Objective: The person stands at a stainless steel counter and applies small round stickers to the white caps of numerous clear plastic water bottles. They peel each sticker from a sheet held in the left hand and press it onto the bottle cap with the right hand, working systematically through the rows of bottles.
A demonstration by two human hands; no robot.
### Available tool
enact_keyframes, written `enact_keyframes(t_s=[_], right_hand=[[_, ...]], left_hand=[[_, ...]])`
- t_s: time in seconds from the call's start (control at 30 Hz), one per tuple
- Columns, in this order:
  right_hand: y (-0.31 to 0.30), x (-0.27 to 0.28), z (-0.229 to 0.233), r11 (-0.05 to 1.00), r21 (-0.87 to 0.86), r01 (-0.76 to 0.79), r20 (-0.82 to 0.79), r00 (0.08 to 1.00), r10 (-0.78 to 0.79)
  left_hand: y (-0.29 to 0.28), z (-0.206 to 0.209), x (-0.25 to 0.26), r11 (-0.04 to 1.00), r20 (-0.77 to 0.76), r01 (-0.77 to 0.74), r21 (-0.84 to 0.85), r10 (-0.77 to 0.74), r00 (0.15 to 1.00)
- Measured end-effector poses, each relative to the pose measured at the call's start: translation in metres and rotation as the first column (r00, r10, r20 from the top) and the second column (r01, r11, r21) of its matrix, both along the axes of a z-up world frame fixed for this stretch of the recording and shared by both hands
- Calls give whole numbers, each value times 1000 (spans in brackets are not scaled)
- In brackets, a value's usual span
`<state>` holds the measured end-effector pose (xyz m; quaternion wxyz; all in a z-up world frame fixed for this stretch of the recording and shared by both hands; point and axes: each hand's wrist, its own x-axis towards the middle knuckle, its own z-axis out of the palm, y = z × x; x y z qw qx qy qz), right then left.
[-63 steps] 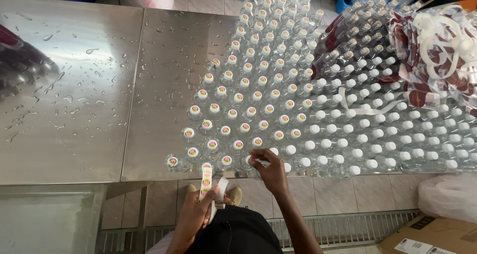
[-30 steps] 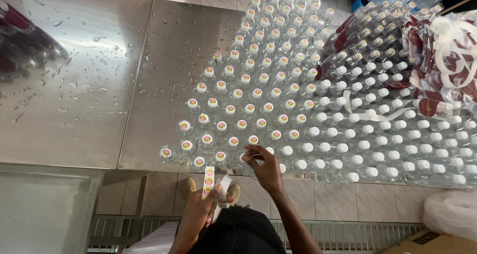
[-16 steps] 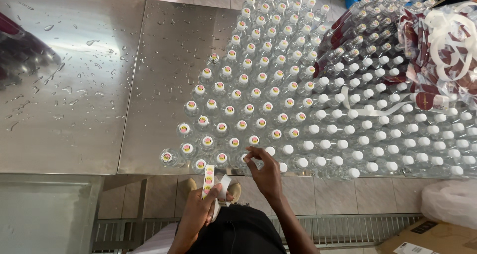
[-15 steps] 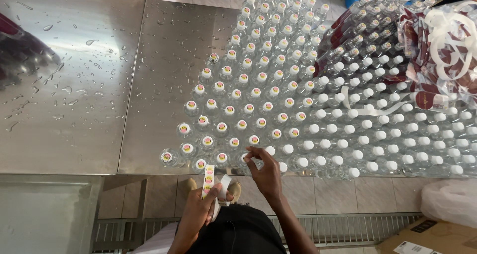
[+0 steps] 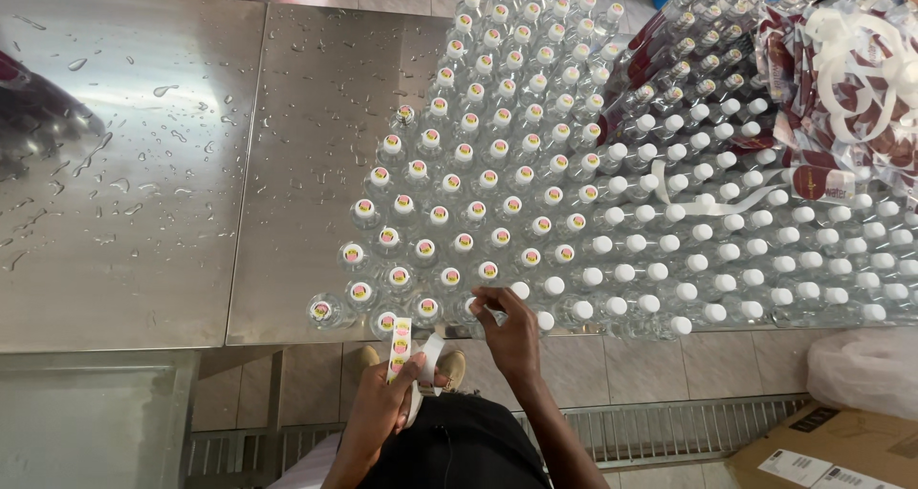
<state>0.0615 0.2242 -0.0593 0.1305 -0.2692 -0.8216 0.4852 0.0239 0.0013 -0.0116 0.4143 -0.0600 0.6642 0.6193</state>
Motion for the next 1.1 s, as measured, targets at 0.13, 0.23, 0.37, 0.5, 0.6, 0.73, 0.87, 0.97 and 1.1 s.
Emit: enact_keyframes(t_s=[0.13,0.23,0.37,0.5,0.6,0.73,0.87,0.97,1.1], right_hand=[[-1,1,-1,1000,18,-4,6,1000,4],[3,0,-2,999,42,-23,-43,999,25],[9,-2,-2,998,-56,-12,22,1000,14],[15,-3,-2,989,-146,-17,58,998,26],[14,-8,2,994,-108,-1,103,995,13],[14,-6,-2,990,-138,4,88,996,8],[13,8,9,985,145,-96,-114,987,114],[19,34,38,903,334,-270,-266,892,365],[26,65,54,665,521,-535,-209,675,708]], left_hand=[[-1,-6,0,1000,-10,0,14,0,1000],[0,-7,-1,1000,17,7,-1,-7,1000],[3,-5,-1,1000,9,12,13,-12,1000],[8,4,1,1000,45,-17,2,17,999],[14,1,5,1000,30,-8,3,8,1000],[24,5,9,1000,47,-10,11,9,999],[36,0,17,998,-28,-50,-38,49,998],[49,4,21,990,-40,-130,-62,128,991],[65,-7,30,971,-56,-194,-141,188,981]])
